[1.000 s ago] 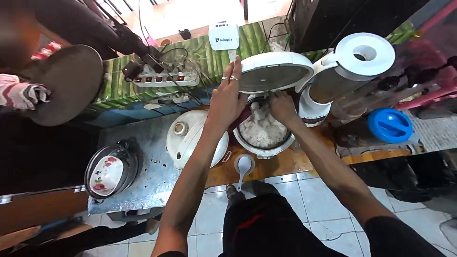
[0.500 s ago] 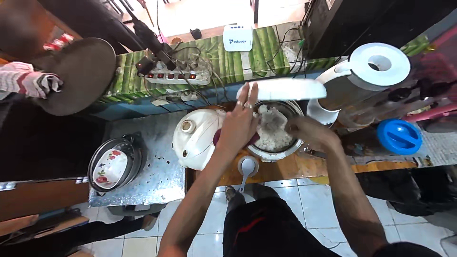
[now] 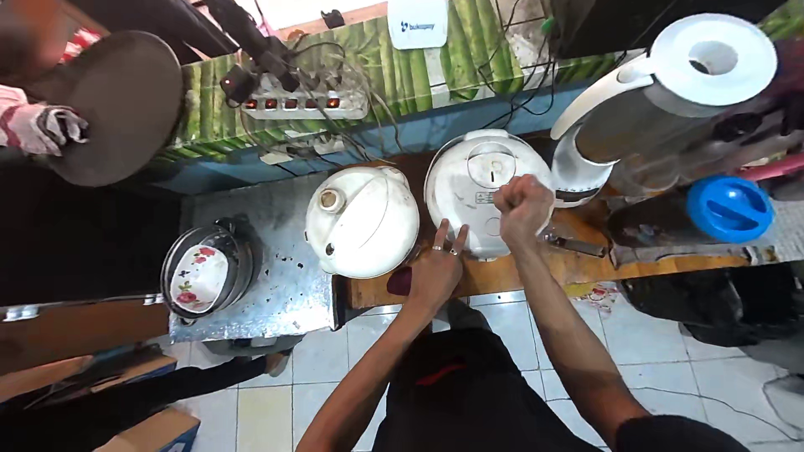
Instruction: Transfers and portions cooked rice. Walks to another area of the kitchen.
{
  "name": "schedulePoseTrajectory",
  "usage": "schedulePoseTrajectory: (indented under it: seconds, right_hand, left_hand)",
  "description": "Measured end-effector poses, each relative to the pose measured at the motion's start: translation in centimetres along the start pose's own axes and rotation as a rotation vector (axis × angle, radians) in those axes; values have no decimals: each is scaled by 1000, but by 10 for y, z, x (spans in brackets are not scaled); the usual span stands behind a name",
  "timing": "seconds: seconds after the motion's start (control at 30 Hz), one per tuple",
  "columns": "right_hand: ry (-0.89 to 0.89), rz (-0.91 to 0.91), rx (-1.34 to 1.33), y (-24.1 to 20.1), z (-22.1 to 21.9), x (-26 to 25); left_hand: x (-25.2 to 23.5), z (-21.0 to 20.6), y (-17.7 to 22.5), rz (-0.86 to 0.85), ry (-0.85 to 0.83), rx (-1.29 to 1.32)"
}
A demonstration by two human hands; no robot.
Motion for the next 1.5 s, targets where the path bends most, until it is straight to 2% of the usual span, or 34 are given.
schedulePoseTrajectory:
  seconds: [0.07,0.1,0.23,0.27,0.3,0.37,0.4,0.5,0.6,0.73,0.8,0.83,0.9,1.0,1.13,1.17,1.2,1.23,1.27,1.3,1.37,1.4,1.43,1.5]
  right_hand:
    - [-32,94,256,31,-4,9]
    - [-61,140,336,40,-1,12]
    - [-42,218,552,32,14,46]
    - [-127,189,551,24,0,64]
    - [-296,138,523,16,-22,85]
    - [-701,-35,402,4,-69,145]
    - [-811,-119,357,2,-94,179]
    - [-814,-245,384,12,-151,261]
    - [-896,-347,322,23,-174,289]
    - [-982,-480,330,10,-184,302]
    - [-950,-514,377,8,-184,310]
    - [-931,-518,395,8,-183,314]
    - [-897,-526,435,9,-182,318]
    - [-859,-579,462,3,-184,321]
    - [-817,-629,469,-2,-184,329]
    - [-814,-627,481,-1,-183,330]
    - [-809,-620,493,0,-180,332]
    - [-805,-611,506,1,-177,333]
    - [-799,-602,521,2,-173,334]
    - [-782,-603,523,1,-171,335]
    - [-728,-624,511,4,-172,332]
    - [-692,-637,520,4,-172,334]
    - [-662,-640,533,4,-175,335]
    - [-614,-608,520,9,-196,324]
  left_hand:
    - [7,11,-8,3,-74,140]
    - [14,18,-15,7,-55,258]
    - [74,37,-54,74,146,947]
    - [92,44,-67,110,201,1139]
    - [109,49,-79,138,273,1290]
    - [140,45,-102,163,400,1461]
    - [151,43,-112,167,425,1493]
    - [178,42,-151,187,426,1408]
    - [205,55,-247,476,609,1024]
    - [259,77,-448,993,864,639]
    - [291,74,-538,1141,921,582]
    - [303,74,-570,1171,919,637]
    - [311,82,-607,1172,906,931]
    - [306,70,-646,1014,938,1314]
    - [297,74,-656,1027,899,1417]
    - [299,77,-653,1085,936,1316]
    - [308,84,-643,1176,999,1103]
    - [324,94,-623,1255,1135,830]
    - [347,105,-596,1248,1333,559]
    - [374,117,-563,1119,1548,368]
    - [407,146,-480,787,1842,326]
    - [412,152,-443,693,1870,377]
    - [411,149,-412,659,1826,484]
    - [384,127,-374,665,1573,797]
Point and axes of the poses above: each hand's wrist, its own x-axis away from the middle knuckle, its own z-axis out of the back of the hand, y = z × x, the point moved 1 cm from there along -x, towards the middle knuckle, and after that the axes turned 6 degrees about x, right-handed, at the moved point
